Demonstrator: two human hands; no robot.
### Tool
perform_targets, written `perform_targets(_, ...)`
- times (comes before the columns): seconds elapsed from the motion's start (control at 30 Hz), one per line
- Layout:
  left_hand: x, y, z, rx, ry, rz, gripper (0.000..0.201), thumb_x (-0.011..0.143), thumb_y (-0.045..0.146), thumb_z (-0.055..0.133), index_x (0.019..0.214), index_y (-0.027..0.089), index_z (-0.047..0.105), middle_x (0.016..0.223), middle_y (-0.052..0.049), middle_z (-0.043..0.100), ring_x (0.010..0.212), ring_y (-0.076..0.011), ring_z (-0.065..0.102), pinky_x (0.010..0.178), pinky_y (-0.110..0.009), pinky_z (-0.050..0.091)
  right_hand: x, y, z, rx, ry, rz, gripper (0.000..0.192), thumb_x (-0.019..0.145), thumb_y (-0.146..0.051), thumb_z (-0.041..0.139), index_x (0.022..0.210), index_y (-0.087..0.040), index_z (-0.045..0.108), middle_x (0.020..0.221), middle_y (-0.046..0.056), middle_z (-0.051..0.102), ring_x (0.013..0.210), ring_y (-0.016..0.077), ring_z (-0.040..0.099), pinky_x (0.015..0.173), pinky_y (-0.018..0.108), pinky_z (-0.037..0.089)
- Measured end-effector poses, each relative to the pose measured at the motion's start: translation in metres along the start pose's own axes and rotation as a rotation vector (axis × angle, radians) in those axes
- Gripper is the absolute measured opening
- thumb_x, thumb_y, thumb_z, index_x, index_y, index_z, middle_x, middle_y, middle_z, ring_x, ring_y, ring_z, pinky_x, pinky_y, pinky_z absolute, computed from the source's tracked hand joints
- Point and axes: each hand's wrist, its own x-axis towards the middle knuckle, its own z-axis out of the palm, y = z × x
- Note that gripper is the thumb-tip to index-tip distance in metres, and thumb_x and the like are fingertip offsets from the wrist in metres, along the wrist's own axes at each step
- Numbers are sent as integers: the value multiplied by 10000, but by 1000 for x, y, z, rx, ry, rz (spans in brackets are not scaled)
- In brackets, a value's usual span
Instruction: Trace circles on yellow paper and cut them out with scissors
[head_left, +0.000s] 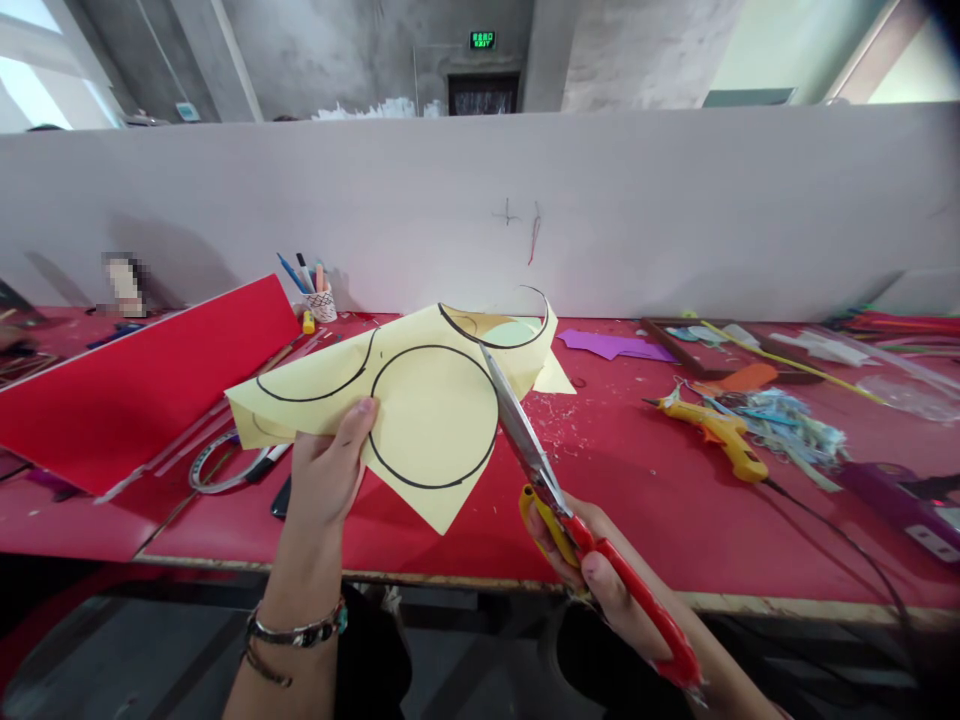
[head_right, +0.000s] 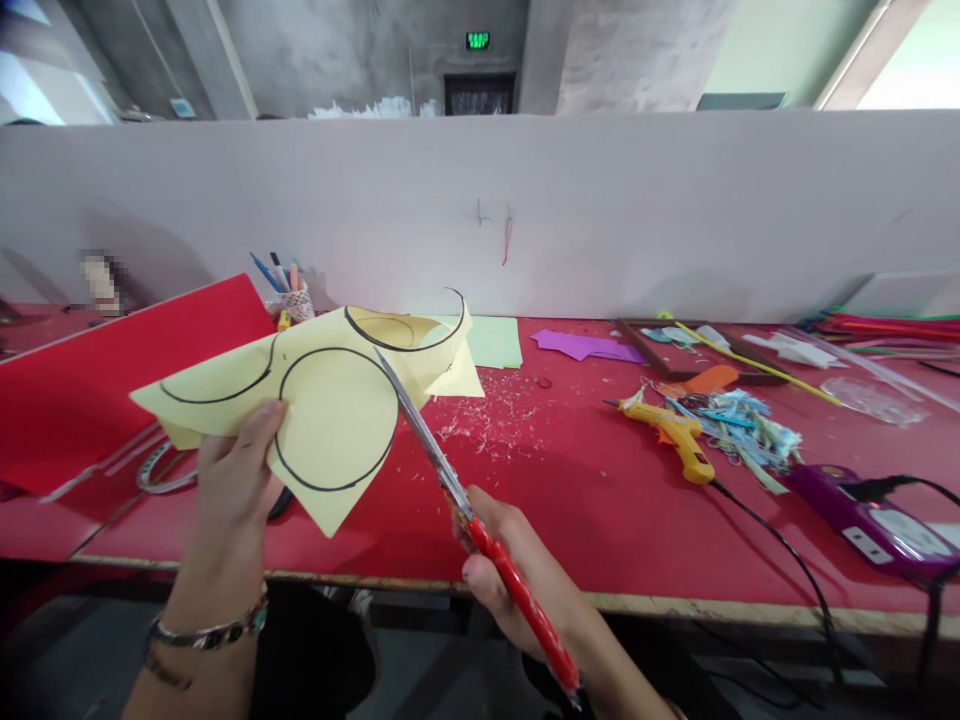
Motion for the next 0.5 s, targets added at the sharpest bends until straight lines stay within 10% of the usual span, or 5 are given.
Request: perform_targets(0.5, 0, 3, 1, 32, -29, 8, 318, 613, 282, 743, 920, 219, 686, 906, -4, 716, 981, -197, 626, 869, -285, 522, 5, 1, -1, 29, -71, 19, 497, 807, -678, 339, 778, -189, 422, 705, 8, 380, 502, 90, 288, 383, 205, 265)
